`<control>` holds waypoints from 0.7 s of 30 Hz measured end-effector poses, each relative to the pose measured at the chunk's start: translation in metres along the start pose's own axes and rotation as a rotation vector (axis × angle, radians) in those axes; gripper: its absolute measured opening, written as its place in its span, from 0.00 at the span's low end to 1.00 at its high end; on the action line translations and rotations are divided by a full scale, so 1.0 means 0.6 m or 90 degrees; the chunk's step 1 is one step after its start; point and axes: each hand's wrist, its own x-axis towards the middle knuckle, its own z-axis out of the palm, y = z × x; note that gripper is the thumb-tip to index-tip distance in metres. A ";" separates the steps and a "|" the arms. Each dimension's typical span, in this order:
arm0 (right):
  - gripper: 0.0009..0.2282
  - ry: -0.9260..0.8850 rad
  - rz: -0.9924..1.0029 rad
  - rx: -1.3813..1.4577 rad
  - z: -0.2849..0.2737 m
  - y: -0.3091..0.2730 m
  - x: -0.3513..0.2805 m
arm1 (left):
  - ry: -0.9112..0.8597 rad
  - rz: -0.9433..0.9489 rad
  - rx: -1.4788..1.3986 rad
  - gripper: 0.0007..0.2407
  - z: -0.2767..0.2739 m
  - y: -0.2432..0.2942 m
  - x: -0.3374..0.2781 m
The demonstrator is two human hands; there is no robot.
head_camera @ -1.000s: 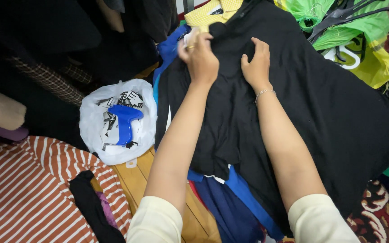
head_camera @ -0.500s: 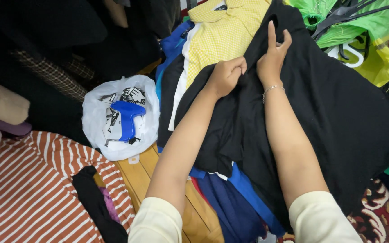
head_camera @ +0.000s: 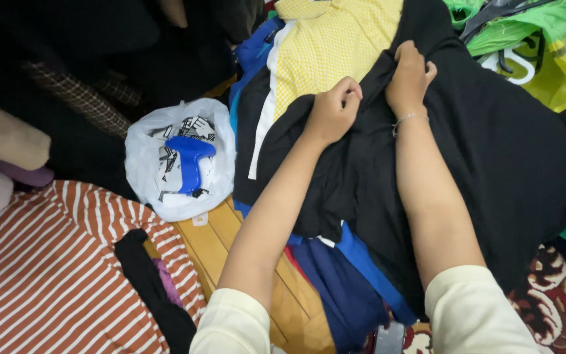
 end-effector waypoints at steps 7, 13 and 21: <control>0.21 -0.087 0.018 -0.139 0.007 0.034 -0.018 | 0.189 0.118 0.399 0.18 0.011 0.019 -0.050; 0.14 -0.056 0.124 -0.206 0.038 0.094 -0.035 | 0.123 0.052 0.560 0.29 0.025 -0.024 -0.079; 0.10 -0.106 0.128 -0.245 -0.016 0.093 -0.084 | -0.001 0.029 0.606 0.16 0.029 -0.035 -0.107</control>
